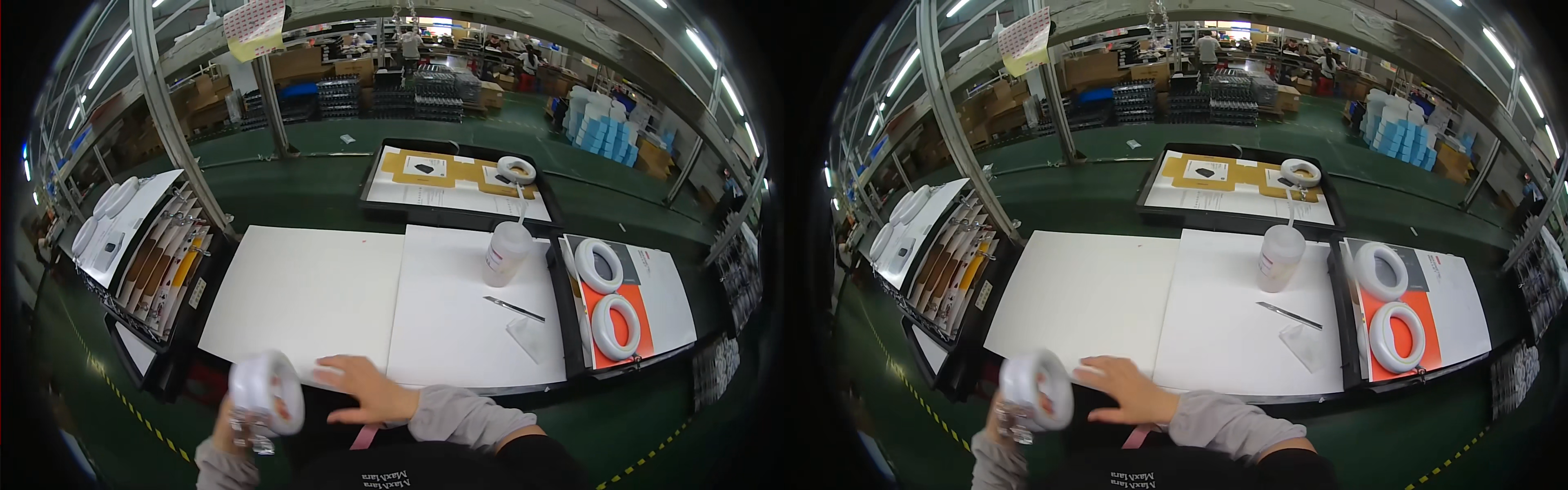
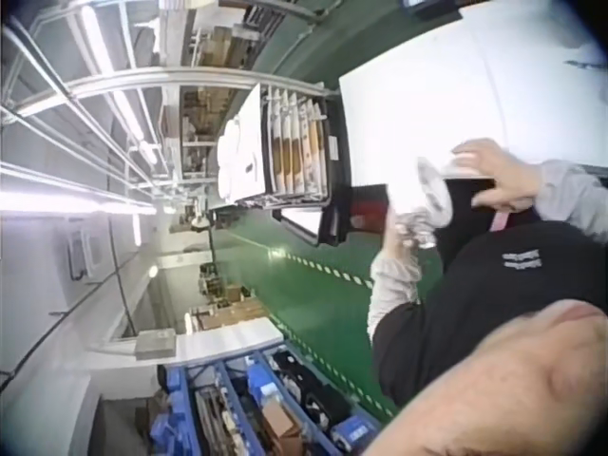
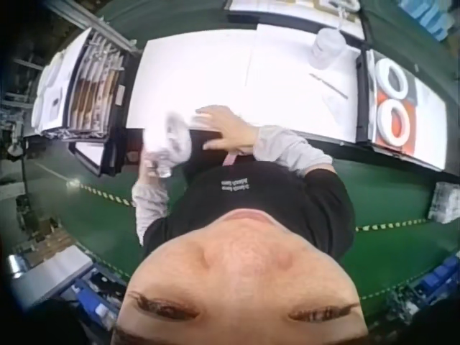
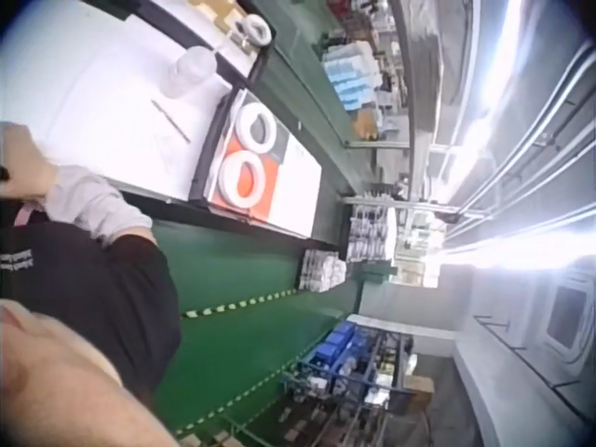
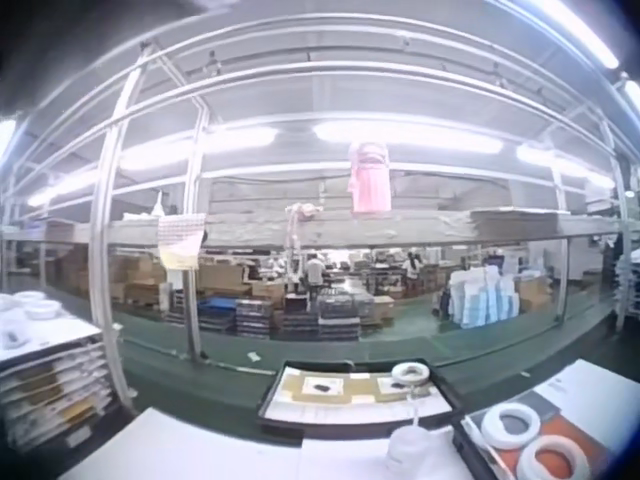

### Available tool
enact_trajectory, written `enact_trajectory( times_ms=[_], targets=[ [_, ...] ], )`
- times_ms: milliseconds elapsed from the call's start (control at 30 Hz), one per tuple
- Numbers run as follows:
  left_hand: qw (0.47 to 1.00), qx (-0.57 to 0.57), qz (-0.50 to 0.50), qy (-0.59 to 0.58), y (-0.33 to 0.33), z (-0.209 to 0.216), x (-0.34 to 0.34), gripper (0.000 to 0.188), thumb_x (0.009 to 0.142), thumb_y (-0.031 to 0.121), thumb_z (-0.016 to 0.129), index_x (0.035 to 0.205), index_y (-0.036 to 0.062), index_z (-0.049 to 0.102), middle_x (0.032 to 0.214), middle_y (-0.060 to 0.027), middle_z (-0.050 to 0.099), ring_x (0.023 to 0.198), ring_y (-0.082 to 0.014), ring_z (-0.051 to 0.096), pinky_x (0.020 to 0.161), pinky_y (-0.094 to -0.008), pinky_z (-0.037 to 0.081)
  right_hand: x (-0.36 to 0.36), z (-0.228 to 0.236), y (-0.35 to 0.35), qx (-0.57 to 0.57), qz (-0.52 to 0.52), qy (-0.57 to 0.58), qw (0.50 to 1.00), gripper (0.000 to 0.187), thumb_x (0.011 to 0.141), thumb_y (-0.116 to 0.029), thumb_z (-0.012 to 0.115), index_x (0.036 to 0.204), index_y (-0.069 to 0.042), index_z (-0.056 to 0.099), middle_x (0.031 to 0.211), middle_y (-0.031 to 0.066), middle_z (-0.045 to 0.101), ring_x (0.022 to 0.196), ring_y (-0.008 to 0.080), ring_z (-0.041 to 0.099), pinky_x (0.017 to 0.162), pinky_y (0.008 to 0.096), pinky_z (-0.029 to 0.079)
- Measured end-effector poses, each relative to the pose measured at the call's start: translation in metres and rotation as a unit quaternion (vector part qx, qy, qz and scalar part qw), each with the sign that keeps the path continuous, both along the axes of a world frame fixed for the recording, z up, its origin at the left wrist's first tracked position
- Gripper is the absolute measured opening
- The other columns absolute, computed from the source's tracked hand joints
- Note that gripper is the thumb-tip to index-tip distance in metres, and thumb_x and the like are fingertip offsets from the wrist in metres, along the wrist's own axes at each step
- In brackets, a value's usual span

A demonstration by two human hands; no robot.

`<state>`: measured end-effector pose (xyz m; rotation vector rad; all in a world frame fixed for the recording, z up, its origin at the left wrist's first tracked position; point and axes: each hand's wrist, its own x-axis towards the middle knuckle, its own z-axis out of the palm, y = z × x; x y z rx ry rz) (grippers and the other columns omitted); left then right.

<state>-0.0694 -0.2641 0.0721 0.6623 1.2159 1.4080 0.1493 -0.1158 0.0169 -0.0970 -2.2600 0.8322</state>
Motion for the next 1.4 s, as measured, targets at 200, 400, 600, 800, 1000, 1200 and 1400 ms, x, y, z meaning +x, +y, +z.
enact_trajectory(
  times_ms=[200, 400, 600, 800, 1000, 1200, 1400],
  targets=[
    [0.981, -0.115, -0.158, 0.012, -0.007, -0.049, 0.037, 0.039, 0.083, 0.011, 0.060, 0.119, 0.0013, 0.050, 0.113, -0.0082, 0.056, 0.097, -0.0165, 0.059, 0.076, -0.0281, 0.052, -0.033, -0.017, -0.044, 0.089, 0.106, -0.071, 0.988, 0.066, 0.078, -0.031, 0.065, 0.137, -0.016, 0.039, 0.145, 0.0143, 0.030, 0.134, 0.0331, 0.029, 0.103, 0.0531, 0.022],
    [0.962, -0.087, -0.255, 0.042, -0.007, -0.133, -0.005, 0.046, 0.083, 0.011, 0.058, 0.125, 0.0016, 0.043, 0.124, -0.0113, 0.049, 0.110, -0.0182, 0.053, 0.086, -0.0307, 0.049, -0.053, -0.037, -0.068, 0.010, 0.082, -0.070, 0.994, 0.042, 0.090, -0.029, 0.053, 0.128, -0.010, 0.049, 0.132, 0.0104, 0.047, 0.124, 0.0251, 0.041, 0.102, 0.0483, 0.024],
    [0.871, 0.200, -0.431, 0.130, 0.026, -0.126, -0.019, 0.037, 0.090, 0.018, 0.053, 0.126, 0.0108, 0.047, 0.121, -0.0096, 0.054, 0.106, -0.0212, 0.057, 0.090, -0.0336, 0.048, -0.054, -0.053, -0.091, 0.080, -0.037, -0.085, 0.993, 0.045, 0.080, -0.014, 0.059, 0.124, -0.009, 0.049, 0.136, 0.0107, 0.041, 0.127, 0.0276, 0.038, 0.102, 0.0479, 0.025],
    [0.840, -0.136, -0.455, -0.263, 0.047, -0.231, -0.022, 0.041, 0.089, 0.015, 0.055, 0.128, 0.0086, 0.046, 0.127, -0.0113, 0.050, 0.121, -0.0221, 0.047, 0.101, -0.0354, 0.042, -0.047, -0.042, -0.093, 0.089, -0.063, -0.103, 0.989, 0.043, 0.080, -0.019, 0.063, 0.121, -0.009, 0.051, 0.131, 0.0075, 0.049, 0.122, 0.0244, 0.043, 0.100, 0.0430, 0.030],
    [0.854, 0.131, -0.488, 0.123, 0.035, -0.218, -0.008, 0.041, 0.090, 0.016, 0.054, 0.130, 0.0101, 0.045, 0.127, -0.0085, 0.051, 0.120, -0.0200, 0.047, 0.103, -0.0343, 0.038, -0.043, -0.051, -0.093, 0.077, -0.060, -0.137, 0.986, 0.042, 0.080, -0.019, 0.062, 0.120, -0.010, 0.053, 0.130, 0.0082, 0.050, 0.123, 0.0259, 0.043, 0.100, 0.0437, 0.030],
    [0.869, -0.247, -0.427, 0.042, 0.053, -0.105, 0.026, 0.054, 0.096, 0.048, 0.038, 0.120, 0.0009, 0.051, 0.099, -0.0141, 0.063, 0.080, -0.0230, 0.065, 0.071, -0.0347, 0.055, 0.036, -0.061, -0.082, -0.417, -0.112, 0.032, 0.902, 0.056, 0.099, -0.044, 0.029, 0.123, 0.001, 0.053, 0.126, 0.0158, 0.054, 0.115, 0.0310, 0.052, 0.100, 0.0460, 0.039],
    [0.766, -0.283, -0.573, 0.078, 0.069, -0.080, -0.035, 0.052, 0.086, 0.043, 0.057, 0.106, -0.0054, 0.056, 0.081, -0.0130, 0.065, 0.071, -0.0191, 0.064, 0.065, -0.0295, 0.053, 0.118, -0.040, -0.064, -0.616, -0.117, 0.478, 0.615, 0.053, 0.098, -0.045, 0.031, 0.115, 0.000, 0.052, 0.125, 0.0217, 0.051, 0.122, 0.0339, 0.045, 0.105, 0.0502, 0.035]
  ],
)
